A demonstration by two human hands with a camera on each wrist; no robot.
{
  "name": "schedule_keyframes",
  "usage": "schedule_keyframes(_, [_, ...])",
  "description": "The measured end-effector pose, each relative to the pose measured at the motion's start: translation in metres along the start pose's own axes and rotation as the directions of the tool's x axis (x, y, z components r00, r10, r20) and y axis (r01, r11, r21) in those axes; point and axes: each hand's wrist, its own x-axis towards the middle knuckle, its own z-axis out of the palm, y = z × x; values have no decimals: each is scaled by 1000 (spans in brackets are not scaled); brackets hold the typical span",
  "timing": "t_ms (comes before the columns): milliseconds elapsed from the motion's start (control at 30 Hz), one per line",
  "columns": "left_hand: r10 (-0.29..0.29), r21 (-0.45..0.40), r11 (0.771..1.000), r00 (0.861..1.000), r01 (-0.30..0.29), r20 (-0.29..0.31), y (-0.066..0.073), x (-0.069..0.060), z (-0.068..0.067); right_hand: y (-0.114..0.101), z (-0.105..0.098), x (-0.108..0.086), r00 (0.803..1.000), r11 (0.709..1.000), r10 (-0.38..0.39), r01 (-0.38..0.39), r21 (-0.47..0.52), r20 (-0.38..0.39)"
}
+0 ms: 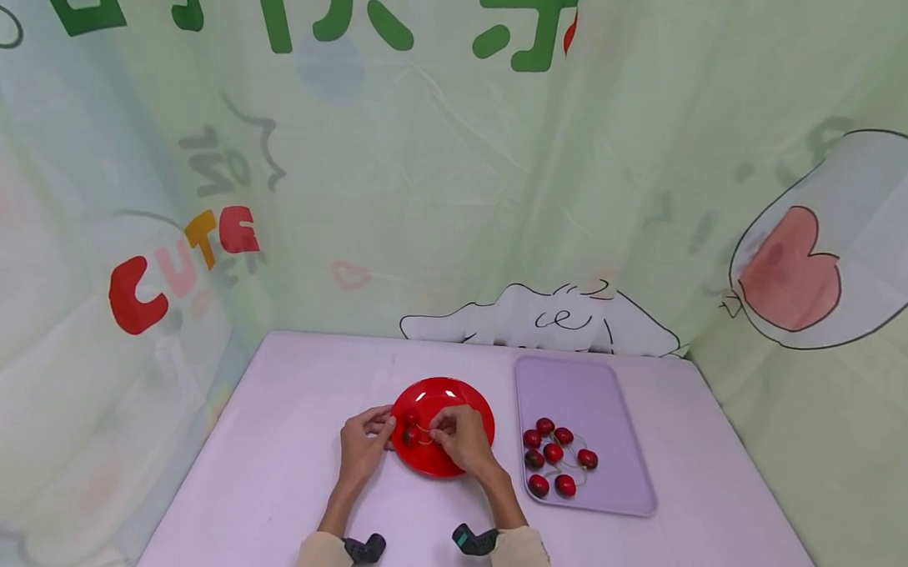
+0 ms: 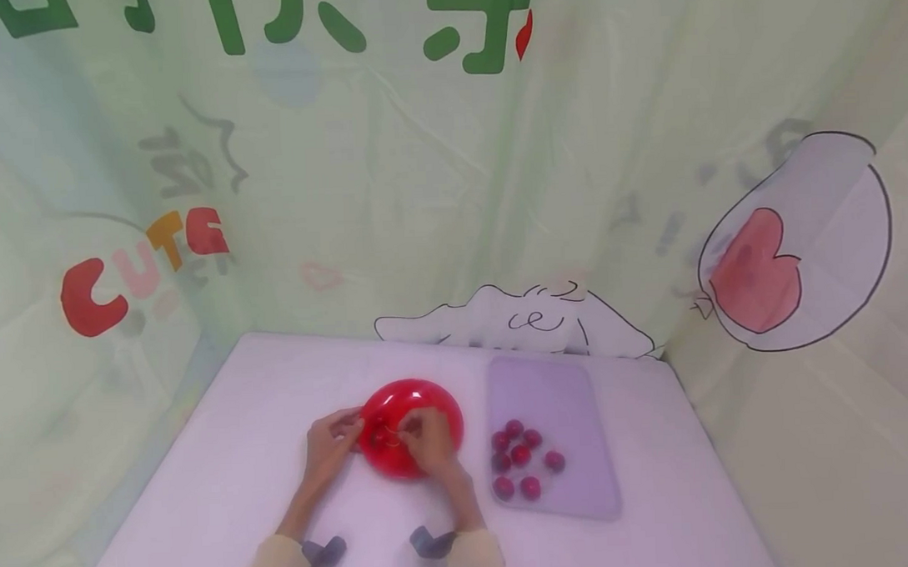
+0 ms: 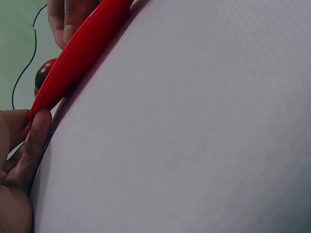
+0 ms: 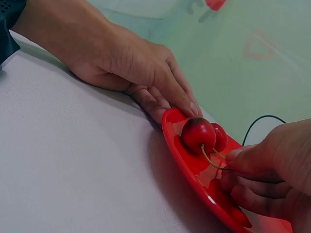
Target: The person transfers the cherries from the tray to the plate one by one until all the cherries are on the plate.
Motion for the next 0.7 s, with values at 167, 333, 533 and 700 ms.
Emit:
schedule_keyframes(167, [-8,8,1000,1000,8,1,1,1,3,-1,-3,-1,1000,1000,-10,10,-12,3])
schedule_keyframes(333, [-3,-1,1000,1000,3,-1,2,1,5,-4,-7,-4,1000,1000,9,-9,-3,13])
schedule_keyframes(533, [3,22,1000,1000,-3,3,2,0,5,15,-8,-1,999,999,-40,39,23,7])
schedule_keyframes(700, [-15,17,1000,1000,15,-5,-1,0,2,15,-11,-1,999,999,-45,45,13,-9])
